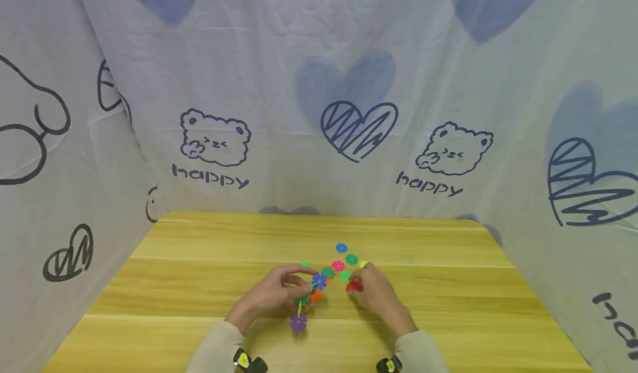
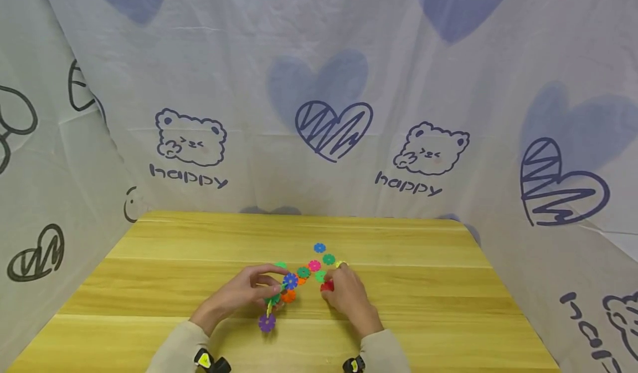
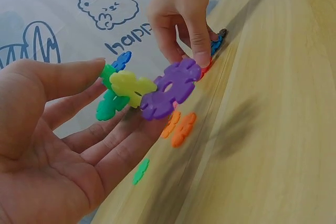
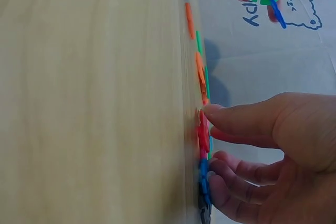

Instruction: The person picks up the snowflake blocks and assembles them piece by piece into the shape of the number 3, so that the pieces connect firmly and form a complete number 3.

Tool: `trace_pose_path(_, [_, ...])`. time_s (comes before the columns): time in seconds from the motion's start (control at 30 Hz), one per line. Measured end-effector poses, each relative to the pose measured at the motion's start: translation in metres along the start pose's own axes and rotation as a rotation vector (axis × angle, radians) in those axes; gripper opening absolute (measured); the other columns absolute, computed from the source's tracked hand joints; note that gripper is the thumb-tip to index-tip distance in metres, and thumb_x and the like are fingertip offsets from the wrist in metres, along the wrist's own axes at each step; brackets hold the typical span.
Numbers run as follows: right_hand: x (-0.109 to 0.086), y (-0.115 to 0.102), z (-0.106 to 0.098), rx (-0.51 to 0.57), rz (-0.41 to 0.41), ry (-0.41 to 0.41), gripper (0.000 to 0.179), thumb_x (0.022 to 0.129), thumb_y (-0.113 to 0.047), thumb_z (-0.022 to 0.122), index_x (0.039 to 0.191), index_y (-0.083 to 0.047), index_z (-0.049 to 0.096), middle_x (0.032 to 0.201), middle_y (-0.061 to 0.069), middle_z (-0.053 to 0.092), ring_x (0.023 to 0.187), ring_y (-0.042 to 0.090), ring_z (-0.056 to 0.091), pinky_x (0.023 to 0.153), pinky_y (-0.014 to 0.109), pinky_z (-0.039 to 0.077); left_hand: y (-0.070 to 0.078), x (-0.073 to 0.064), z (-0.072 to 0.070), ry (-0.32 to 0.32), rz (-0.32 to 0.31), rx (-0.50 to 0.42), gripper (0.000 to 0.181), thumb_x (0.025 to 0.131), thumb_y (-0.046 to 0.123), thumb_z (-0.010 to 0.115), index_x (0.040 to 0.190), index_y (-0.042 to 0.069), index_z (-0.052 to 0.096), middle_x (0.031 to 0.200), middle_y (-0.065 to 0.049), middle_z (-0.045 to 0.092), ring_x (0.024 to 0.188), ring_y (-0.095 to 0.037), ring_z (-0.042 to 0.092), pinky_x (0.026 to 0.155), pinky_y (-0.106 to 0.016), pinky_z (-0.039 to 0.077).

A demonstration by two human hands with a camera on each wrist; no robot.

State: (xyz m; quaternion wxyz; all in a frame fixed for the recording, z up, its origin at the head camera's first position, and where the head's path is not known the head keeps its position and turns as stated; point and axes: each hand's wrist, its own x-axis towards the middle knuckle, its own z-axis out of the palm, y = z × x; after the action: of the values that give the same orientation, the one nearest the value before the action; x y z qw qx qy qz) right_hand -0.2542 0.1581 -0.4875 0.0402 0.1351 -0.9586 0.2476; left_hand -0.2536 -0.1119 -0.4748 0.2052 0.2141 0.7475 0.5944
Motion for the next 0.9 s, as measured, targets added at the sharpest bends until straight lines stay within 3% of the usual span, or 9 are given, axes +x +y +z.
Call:
trace_pose_path(0.33, [-0.0005,0.0010,0.0000,0.021,-0.042,0.002,0.009,0.082,-0.005,0.084,0.085,-0.007,0.076,0.083,0.001,0.066,0.077,0.013,0.054,0.065,0.027,0.047,0.0008,0.0002,0.0030,-0.007,0.005,-0.019,0.042,0.100,0.019,0.068,0.141,0.009,0.061,0.115,-0.019,0.072,0.091,-0.019,0.072,0.078,-0.047,0.064])
trace_pose_path(0.57, [-0.0013,0.0016,-0.0014,0.040,-0.059,0.006,0.017,0.078,-0.001,0.086,0.088,-0.008,0.074,0.081,0.002,0.067,0.076,0.013,0.057,0.063,0.025,0.048,0.0000,0.0008,0.0040,-0.002,0.002,-0.024,0.041,0.101,0.019,0.068,0.140,0.010,0.061,0.115,-0.017,0.072,0.093,-0.017,0.072,0.079,-0.045,0.064])
trace_pose_path(0.7, [-0.0006,0.0026,-0.0022,0.033,-0.069,0.017,0.017,0.077,-0.002,0.087,0.082,-0.012,0.074,0.077,-0.001,0.068,0.073,0.011,0.058,0.062,0.025,0.048,-0.0006,0.0017,0.0043,0.006,-0.003,-0.027,0.040,0.100,0.020,0.068,0.139,0.011,0.062,0.113,-0.014,0.072,0.093,-0.018,0.072,0.079,-0.045,0.064])
trace_pose_path(0.9, [0.0013,0.0057,-0.0036,0.053,-0.101,0.029,0.013,0.081,-0.005,0.084,0.078,-0.014,0.075,0.073,-0.004,0.069,0.069,0.008,0.057,0.062,0.023,0.046,0.0003,0.0019,0.0047,0.027,-0.003,-0.015,0.040,0.100,0.024,0.070,0.137,0.012,0.064,0.111,-0.011,0.074,0.094,-0.019,0.072,0.078,-0.046,0.063])
